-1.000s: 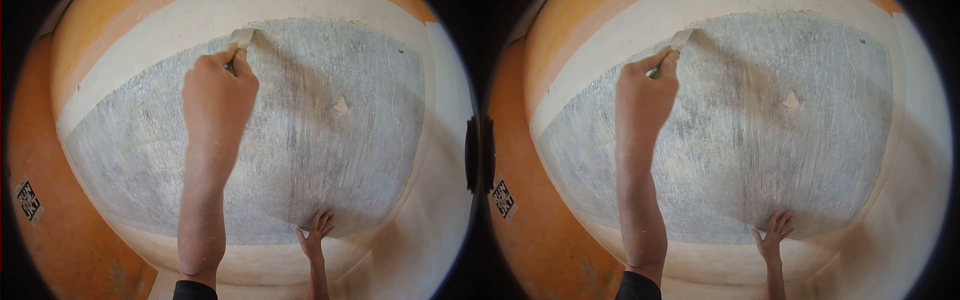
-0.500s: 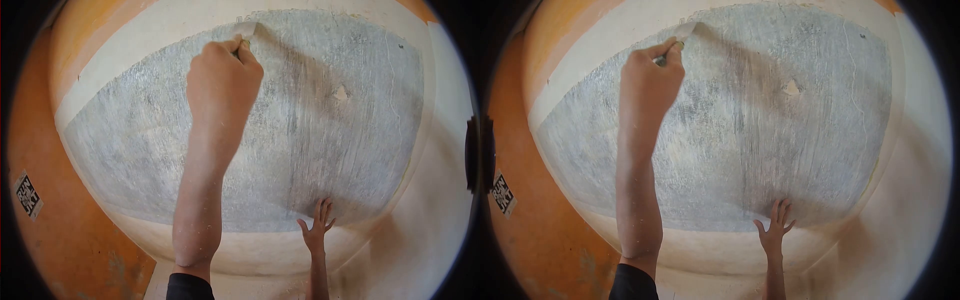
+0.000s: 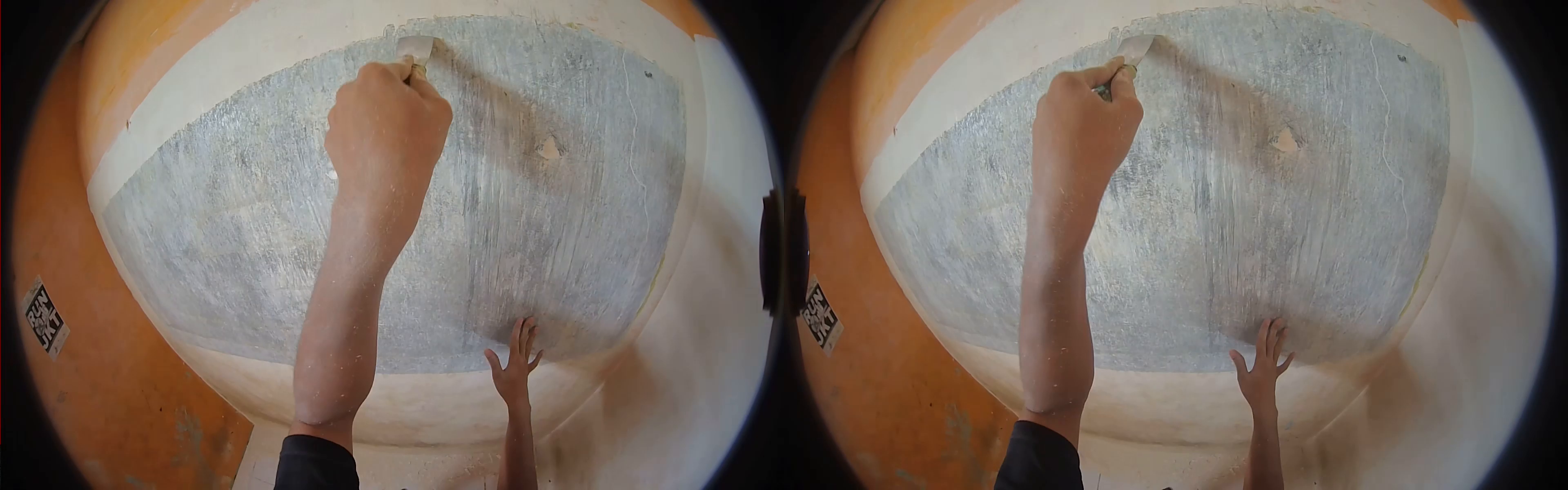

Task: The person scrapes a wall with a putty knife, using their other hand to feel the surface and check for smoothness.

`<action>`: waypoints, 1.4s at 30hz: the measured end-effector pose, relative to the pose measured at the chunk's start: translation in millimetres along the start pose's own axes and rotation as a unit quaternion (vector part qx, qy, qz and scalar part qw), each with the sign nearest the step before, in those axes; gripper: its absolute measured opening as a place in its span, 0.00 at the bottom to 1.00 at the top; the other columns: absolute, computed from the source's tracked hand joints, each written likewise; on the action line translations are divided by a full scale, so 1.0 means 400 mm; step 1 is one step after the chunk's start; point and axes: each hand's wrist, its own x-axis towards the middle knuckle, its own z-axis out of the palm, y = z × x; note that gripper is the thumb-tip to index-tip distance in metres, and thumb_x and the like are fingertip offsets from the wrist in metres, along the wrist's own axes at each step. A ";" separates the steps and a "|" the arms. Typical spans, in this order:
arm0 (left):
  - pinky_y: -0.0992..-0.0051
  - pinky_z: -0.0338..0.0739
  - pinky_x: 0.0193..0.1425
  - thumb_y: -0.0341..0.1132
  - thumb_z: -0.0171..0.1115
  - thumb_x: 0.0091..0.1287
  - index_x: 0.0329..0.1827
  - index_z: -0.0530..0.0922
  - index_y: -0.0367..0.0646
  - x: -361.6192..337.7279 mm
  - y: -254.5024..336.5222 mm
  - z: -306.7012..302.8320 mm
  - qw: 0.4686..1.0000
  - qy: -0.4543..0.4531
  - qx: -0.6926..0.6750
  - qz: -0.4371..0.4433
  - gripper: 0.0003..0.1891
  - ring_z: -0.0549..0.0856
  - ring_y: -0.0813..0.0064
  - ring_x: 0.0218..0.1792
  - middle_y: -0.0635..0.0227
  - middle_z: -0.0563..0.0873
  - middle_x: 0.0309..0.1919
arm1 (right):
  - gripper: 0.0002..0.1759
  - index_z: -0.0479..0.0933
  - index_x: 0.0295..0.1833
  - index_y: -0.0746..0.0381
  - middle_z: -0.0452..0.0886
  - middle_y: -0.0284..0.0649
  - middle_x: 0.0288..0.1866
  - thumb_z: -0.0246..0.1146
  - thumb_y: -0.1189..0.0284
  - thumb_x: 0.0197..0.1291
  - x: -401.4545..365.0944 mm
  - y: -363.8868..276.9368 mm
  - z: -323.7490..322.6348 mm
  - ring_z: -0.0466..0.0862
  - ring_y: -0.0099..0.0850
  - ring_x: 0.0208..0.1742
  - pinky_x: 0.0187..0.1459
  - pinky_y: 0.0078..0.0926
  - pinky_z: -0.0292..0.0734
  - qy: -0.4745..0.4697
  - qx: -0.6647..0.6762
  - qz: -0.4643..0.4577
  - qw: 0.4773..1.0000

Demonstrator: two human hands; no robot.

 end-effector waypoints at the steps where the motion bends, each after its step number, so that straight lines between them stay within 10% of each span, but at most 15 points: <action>1: 0.68 0.81 0.32 0.38 0.56 0.71 0.53 0.86 0.39 0.001 -0.005 0.012 1.000 0.004 -0.015 -0.015 0.16 0.87 0.64 0.26 0.53 0.89 0.27 | 0.51 0.43 0.83 0.54 0.39 0.43 0.86 0.63 0.49 0.64 0.000 0.002 -0.004 0.37 0.47 0.85 0.72 0.72 0.26 -0.004 -0.004 -0.005 1.000; 42: 0.63 0.85 0.39 0.34 0.55 0.70 0.45 0.87 0.38 0.016 0.030 -0.008 0.999 0.003 0.001 -0.041 0.13 0.90 0.57 0.35 0.52 0.89 0.31 | 0.46 0.44 0.83 0.51 0.40 0.38 0.86 0.60 0.52 0.68 -0.009 0.052 -0.024 0.38 0.44 0.85 0.72 0.69 0.19 -0.037 0.061 0.000 0.997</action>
